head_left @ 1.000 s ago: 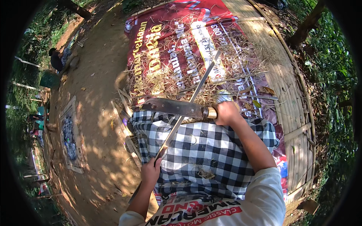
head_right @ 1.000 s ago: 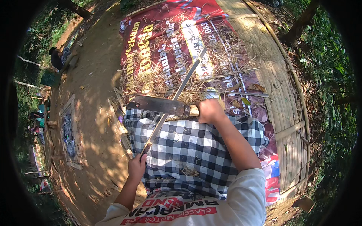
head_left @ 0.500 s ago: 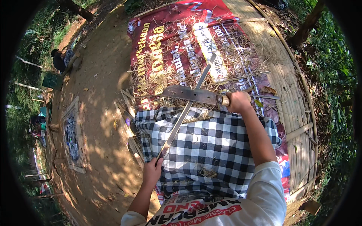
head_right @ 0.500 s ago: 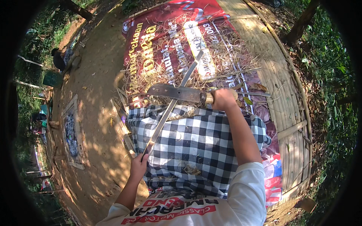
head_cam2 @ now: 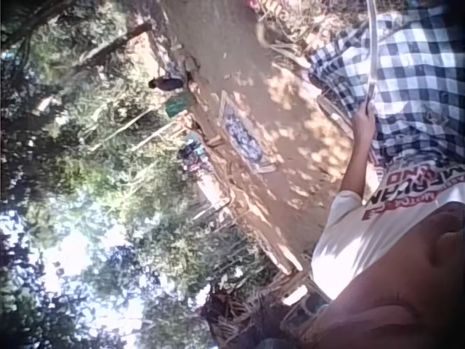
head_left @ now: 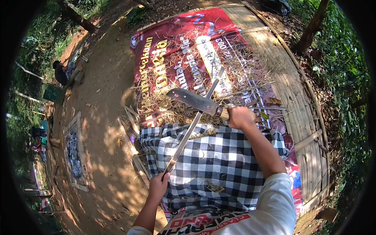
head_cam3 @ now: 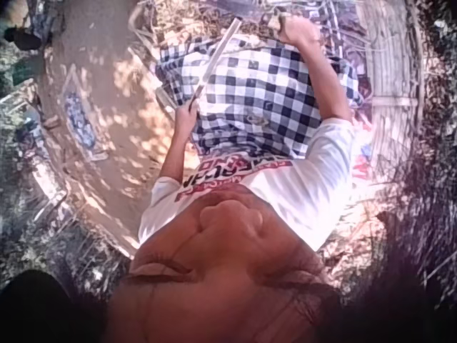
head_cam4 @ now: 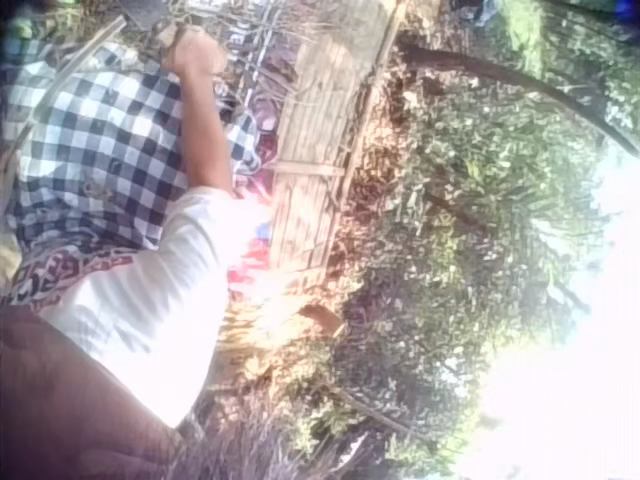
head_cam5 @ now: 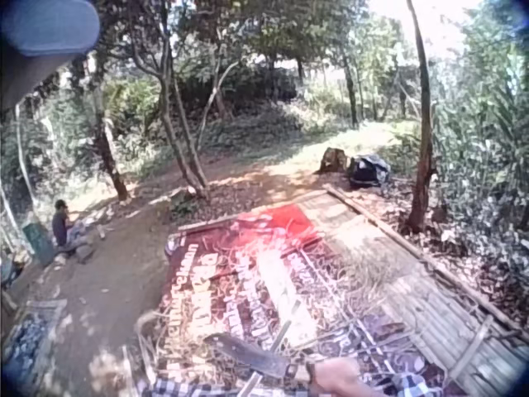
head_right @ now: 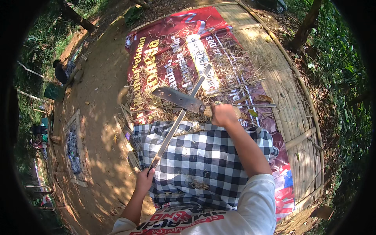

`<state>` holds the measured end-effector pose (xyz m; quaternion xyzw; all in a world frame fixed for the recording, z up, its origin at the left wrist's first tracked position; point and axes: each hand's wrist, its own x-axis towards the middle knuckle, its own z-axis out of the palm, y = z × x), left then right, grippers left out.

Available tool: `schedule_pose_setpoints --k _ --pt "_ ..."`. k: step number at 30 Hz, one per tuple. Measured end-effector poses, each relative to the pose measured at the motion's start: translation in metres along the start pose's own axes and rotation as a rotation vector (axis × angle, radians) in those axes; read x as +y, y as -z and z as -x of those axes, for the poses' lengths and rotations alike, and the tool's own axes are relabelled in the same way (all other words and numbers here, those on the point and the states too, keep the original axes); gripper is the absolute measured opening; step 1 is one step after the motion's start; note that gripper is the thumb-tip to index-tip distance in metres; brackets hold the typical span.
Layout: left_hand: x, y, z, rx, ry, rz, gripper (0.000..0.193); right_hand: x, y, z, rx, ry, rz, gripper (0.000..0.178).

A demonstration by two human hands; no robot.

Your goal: The person shaves a thin piece of bamboo using a large knife by holding the bamboo against their lap and drawing the knife along its surface.

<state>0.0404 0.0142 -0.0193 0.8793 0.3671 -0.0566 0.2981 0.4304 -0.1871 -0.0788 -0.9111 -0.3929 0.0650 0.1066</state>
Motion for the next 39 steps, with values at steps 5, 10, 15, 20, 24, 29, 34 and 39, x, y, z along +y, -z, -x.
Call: schedule_pose_setpoints --k 5,10,15,20,24,29,34,39 --pt "-0.008 -0.002 0.001 0.008 0.000 0.072 0.041 0.007 0.010 0.000 0.033 0.137 0.003 0.030" --pt "-0.007 0.002 0.000 -0.053 0.047 0.046 0.040 0.078 0.029 -0.015 0.119 -0.668 -0.101 0.030" --pt "-0.002 -0.007 -0.005 0.029 -0.070 0.046 0.035 0.128 0.012 0.019 0.344 -0.884 -0.558 0.037" --pt "-0.014 -0.006 -0.005 -0.044 -0.065 0.220 0.033 0.065 0.042 0.012 0.348 -0.608 -0.885 0.027" --pt "-0.007 0.003 -0.007 -0.084 0.006 0.266 0.036 0.027 0.040 0.013 0.166 -0.365 -1.315 0.011" --pt "-0.011 0.007 -0.007 -0.103 0.157 0.367 0.042 0.010 0.035 0.023 -0.105 -0.330 -1.313 0.026" --pt "-0.013 0.010 -0.008 -0.073 0.101 0.122 0.046 0.007 0.044 0.026 -0.168 -0.329 -1.548 0.020" --pt "-0.004 0.001 0.001 0.083 0.001 -0.099 0.044 0.018 0.059 0.031 -0.242 -0.298 -1.969 0.019"
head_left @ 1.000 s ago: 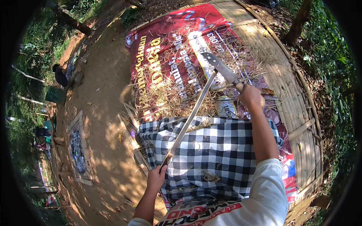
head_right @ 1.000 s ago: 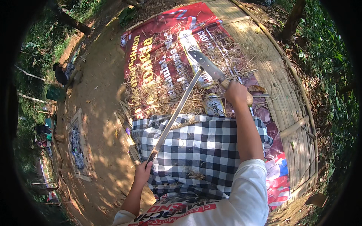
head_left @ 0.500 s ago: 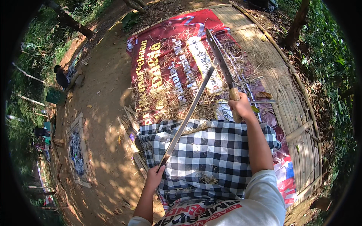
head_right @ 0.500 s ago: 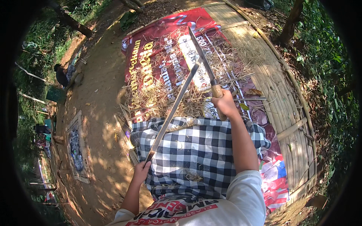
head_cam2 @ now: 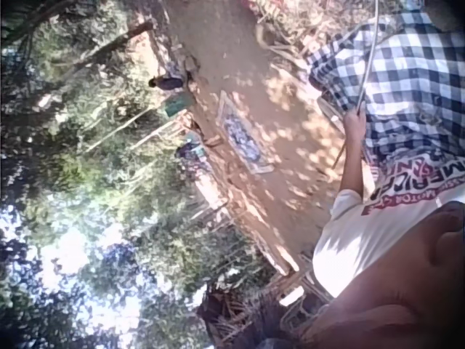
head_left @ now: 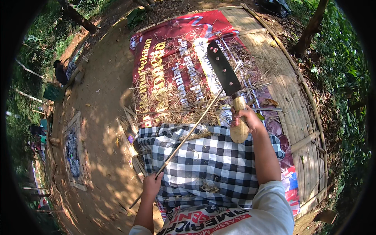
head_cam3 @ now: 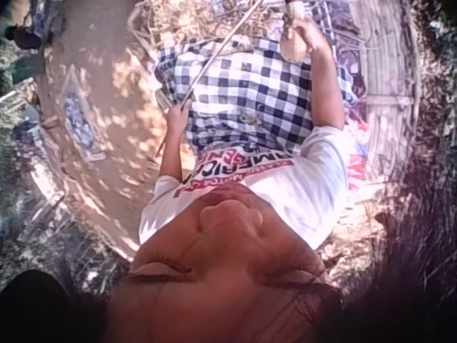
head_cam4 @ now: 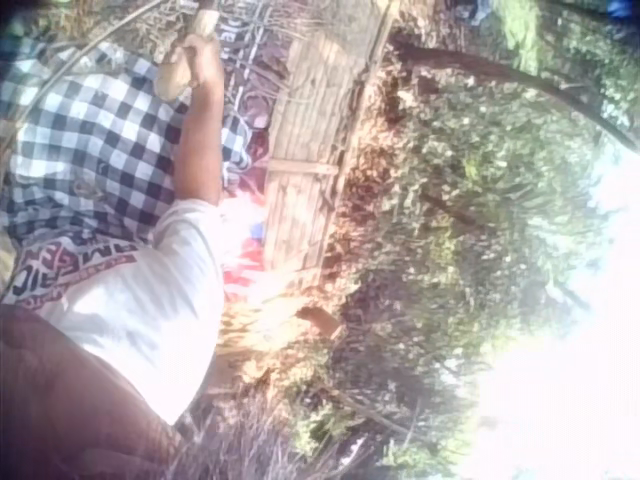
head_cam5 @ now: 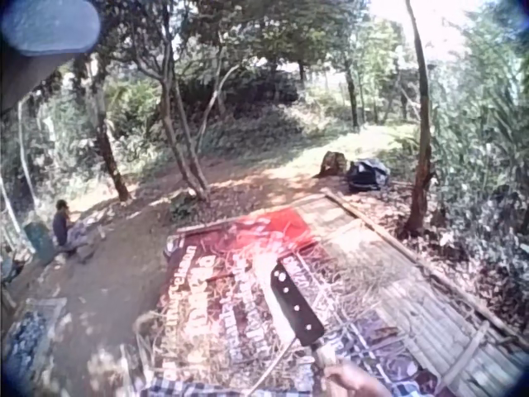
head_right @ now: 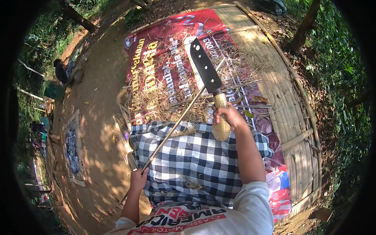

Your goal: The person shaves a thin piece of bamboo using a large knife by holding the bamboo against their lap and drawing the knife along its surface.

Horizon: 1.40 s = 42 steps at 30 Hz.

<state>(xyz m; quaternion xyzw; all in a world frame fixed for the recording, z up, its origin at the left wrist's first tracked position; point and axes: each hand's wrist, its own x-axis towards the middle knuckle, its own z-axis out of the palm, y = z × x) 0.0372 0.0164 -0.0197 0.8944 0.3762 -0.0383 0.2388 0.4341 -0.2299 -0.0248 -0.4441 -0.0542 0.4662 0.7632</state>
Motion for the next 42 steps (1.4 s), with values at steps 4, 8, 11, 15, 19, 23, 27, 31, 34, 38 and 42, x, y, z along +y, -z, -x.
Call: schedule_pose_setpoints --k 4,8,11,15,19,23,27,31,34,38,42 --pt "-0.002 -0.012 0.004 0.073 -0.035 -0.105 0.043 0.010 0.009 0.014 -0.017 -0.168 -0.262 0.022" --pt "-0.009 -0.019 0.007 0.094 -0.042 -0.154 0.042 0.027 -0.004 0.047 0.056 -0.168 -0.082 0.025" --pt "-0.012 -0.021 0.006 0.110 -0.067 -0.166 0.041 0.029 0.004 0.069 0.046 -0.162 -0.310 0.025" --pt "-0.008 -0.020 0.004 0.130 -0.079 -0.146 0.037 0.024 0.001 0.085 0.075 -0.113 -0.370 0.025" --pt "-0.012 -0.025 0.004 0.156 -0.094 -0.154 0.037 0.036 -0.022 0.087 0.111 -0.088 -0.418 0.025" --pt "-0.013 -0.023 0.002 0.138 -0.072 -0.145 0.038 0.044 -0.037 0.103 0.112 -0.228 -0.124 0.025" --pt "-0.019 -0.025 0.003 0.125 -0.082 -0.113 0.040 0.036 -0.033 0.104 0.169 -0.139 -0.187 0.026" --pt "-0.015 -0.023 0.000 0.116 -0.089 -0.129 0.040 0.051 -0.021 0.096 0.203 -0.072 -0.257 0.023" --pt "-0.010 -0.016 0.004 0.068 -0.035 -0.128 0.040 0.060 -0.025 0.111 0.308 -0.171 -0.069 0.024" --pt "-0.012 -0.016 0.002 0.066 -0.059 -0.142 0.041 0.046 0.004 0.127 0.233 -0.178 -0.210 0.023" --pt "-0.010 -0.017 0.000 0.067 -0.076 -0.113 0.040 0.046 -0.008 0.118 0.217 -0.087 -0.226 0.022"
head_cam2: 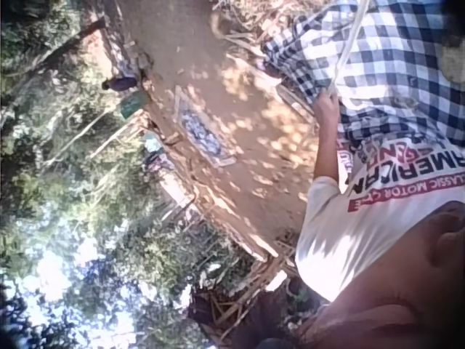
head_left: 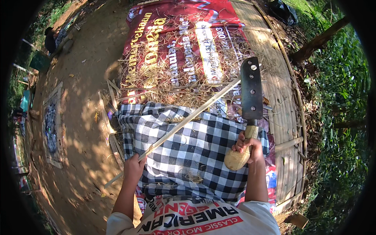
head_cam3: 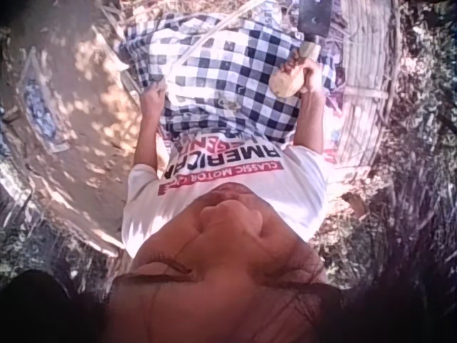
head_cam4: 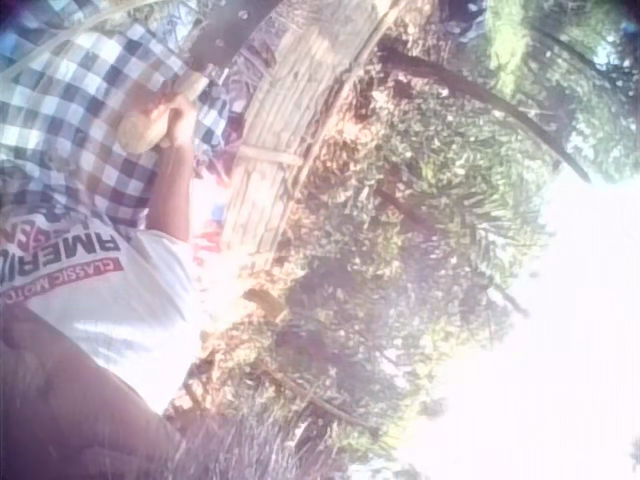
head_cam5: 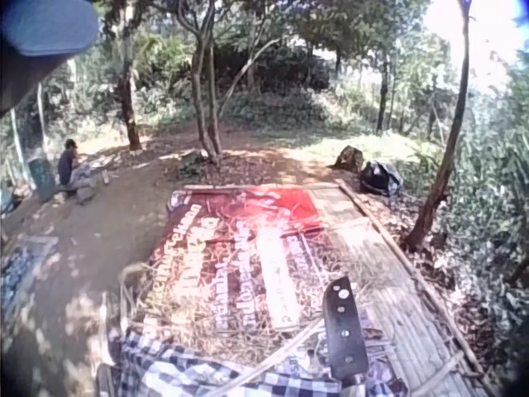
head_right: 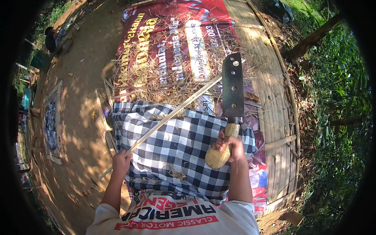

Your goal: The person shaves a thin piece of bamboo using a large knife by holding the bamboo against their lap and drawing the knife along its surface.

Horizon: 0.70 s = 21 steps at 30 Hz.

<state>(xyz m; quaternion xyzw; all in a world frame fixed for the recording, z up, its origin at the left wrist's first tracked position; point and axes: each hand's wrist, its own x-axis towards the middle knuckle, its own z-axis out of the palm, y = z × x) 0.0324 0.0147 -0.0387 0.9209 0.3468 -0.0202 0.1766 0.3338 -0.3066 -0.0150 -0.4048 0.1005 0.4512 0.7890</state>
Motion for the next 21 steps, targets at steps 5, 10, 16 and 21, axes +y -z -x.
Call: schedule_pose_setpoints --k 5,10,16,21 --pt "0.000 0.002 0.001 0.016 -0.010 0.010 0.040 0.014 -0.006 0.010 0.063 -0.100 0.279 0.024" --pt "0.002 0.003 -0.001 0.010 -0.013 0.022 0.042 0.005 0.012 -0.002 0.012 -0.058 -0.019 0.025" --pt "-0.002 0.001 0.003 0.037 -0.017 -0.005 0.043 0.019 0.009 0.011 -0.001 -0.187 0.183 0.026" --pt "-0.008 -0.001 -0.003 0.001 -0.048 0.014 0.045 0.002 0.007 -0.002 -0.030 -0.086 -0.112 0.020"
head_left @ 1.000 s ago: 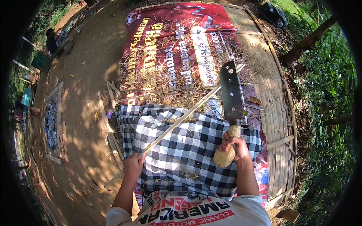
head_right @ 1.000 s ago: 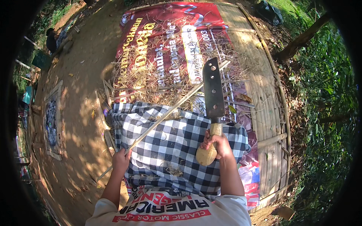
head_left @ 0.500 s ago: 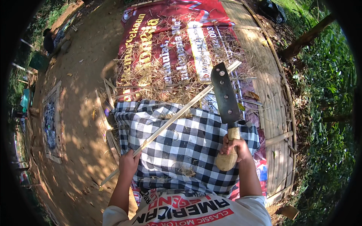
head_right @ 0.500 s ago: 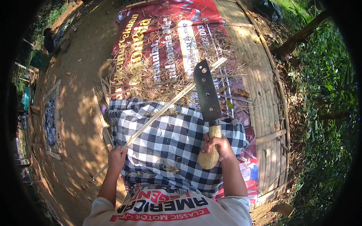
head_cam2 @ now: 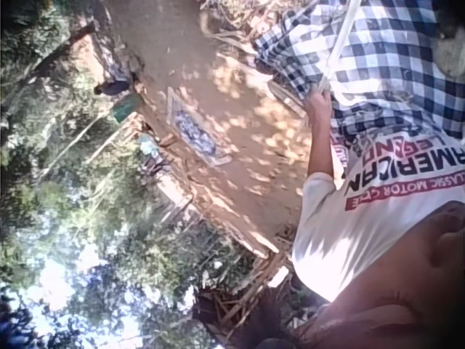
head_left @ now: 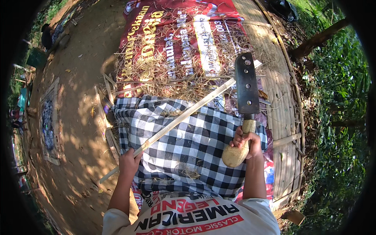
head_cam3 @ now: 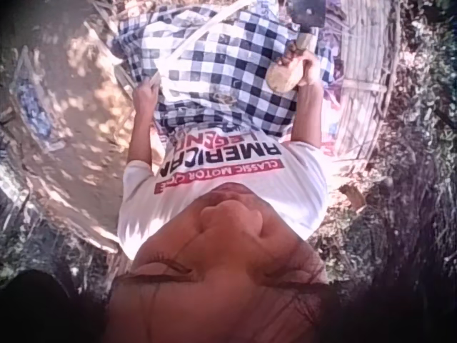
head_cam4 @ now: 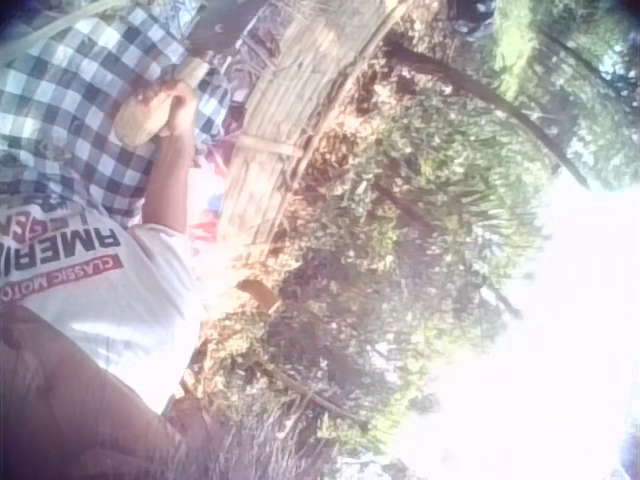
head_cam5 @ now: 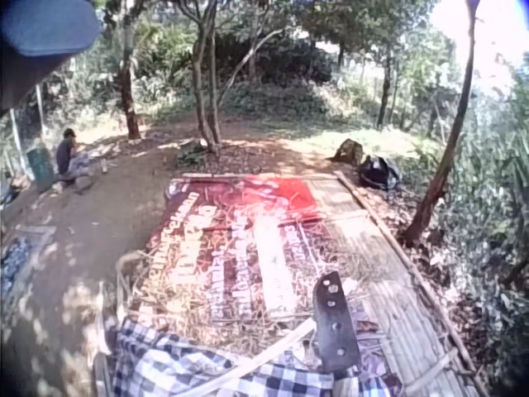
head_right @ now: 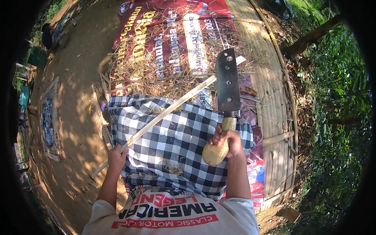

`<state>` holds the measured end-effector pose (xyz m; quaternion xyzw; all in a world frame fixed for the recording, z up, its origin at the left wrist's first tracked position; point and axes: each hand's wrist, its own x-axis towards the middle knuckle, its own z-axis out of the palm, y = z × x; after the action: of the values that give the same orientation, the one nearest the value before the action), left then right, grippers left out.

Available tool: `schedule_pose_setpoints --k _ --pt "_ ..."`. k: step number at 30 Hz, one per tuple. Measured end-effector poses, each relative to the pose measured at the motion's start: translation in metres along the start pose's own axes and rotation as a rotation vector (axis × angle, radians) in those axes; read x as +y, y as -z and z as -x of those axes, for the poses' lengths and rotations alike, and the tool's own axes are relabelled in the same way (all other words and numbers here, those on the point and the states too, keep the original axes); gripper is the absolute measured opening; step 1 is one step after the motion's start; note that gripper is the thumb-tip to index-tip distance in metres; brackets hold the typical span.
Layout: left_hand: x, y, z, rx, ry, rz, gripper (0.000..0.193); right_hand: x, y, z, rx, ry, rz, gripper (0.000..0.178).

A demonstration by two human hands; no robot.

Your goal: The person shaves a thin piece of bamboo using a large knife by holding the bamboo against their lap and drawing the knife along its surface.

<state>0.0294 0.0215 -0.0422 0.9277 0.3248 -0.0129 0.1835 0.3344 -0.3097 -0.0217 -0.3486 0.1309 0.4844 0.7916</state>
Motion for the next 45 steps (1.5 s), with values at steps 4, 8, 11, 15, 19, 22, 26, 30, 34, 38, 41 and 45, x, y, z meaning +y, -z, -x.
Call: schedule_pose_setpoints --k 4,8,11,15,19,22,26,30,34,38,41,45 --pt "-0.002 -0.001 0.001 0.012 0.024 0.010 0.044 0.019 -0.002 0.005 0.007 -0.129 0.233 0.023" --pt "-0.006 0.001 0.001 -0.003 0.012 0.011 0.044 0.004 -0.002 0.007 0.018 -0.085 0.133 0.023" --pt "-0.006 -0.004 0.000 -0.010 0.019 0.036 0.044 0.007 -0.001 -0.002 0.009 -0.010 0.067 0.023" --pt "-0.014 0.001 0.001 -0.033 0.020 0.002 0.046 0.034 -0.006 -0.001 0.077 -0.069 0.263 0.023" --pt "-0.008 0.001 -0.006 -0.029 0.029 -0.002 0.048 0.010 -0.009 0.003 0.063 -0.022 0.159 0.022" --pt "-0.018 -0.006 -0.004 -0.002 -0.008 0.007 0.048 0.021 -0.019 -0.001 0.004 0.015 0.089 0.023" --pt "-0.024 -0.004 -0.003 -0.010 0.014 0.034 0.051 0.023 -0.020 0.004 0.015 -0.106 0.264 0.024" --pt "-0.030 -0.010 0.002 -0.007 0.005 0.014 0.053 0.013 -0.019 0.006 0.017 -0.001 0.157 0.023" --pt "-0.031 -0.010 0.000 0.024 -0.018 0.016 0.054 0.043 -0.029 0.006 0.015 -0.096 0.205 0.026" --pt "-0.034 -0.009 0.002 0.020 -0.044 -0.017 0.054 0.027 -0.029 0.015 0.011 -0.090 0.239 0.027" --pt "-0.035 -0.019 0.002 0.049 -0.036 0.056 0.054 0.032 -0.028 0.008 -0.008 0.042 0.041 0.027" --pt "-0.030 -0.012 0.000 0.015 0.003 -0.016 0.052 0.075 -0.048 0.001 -0.024 -0.203 0.268 0.025"
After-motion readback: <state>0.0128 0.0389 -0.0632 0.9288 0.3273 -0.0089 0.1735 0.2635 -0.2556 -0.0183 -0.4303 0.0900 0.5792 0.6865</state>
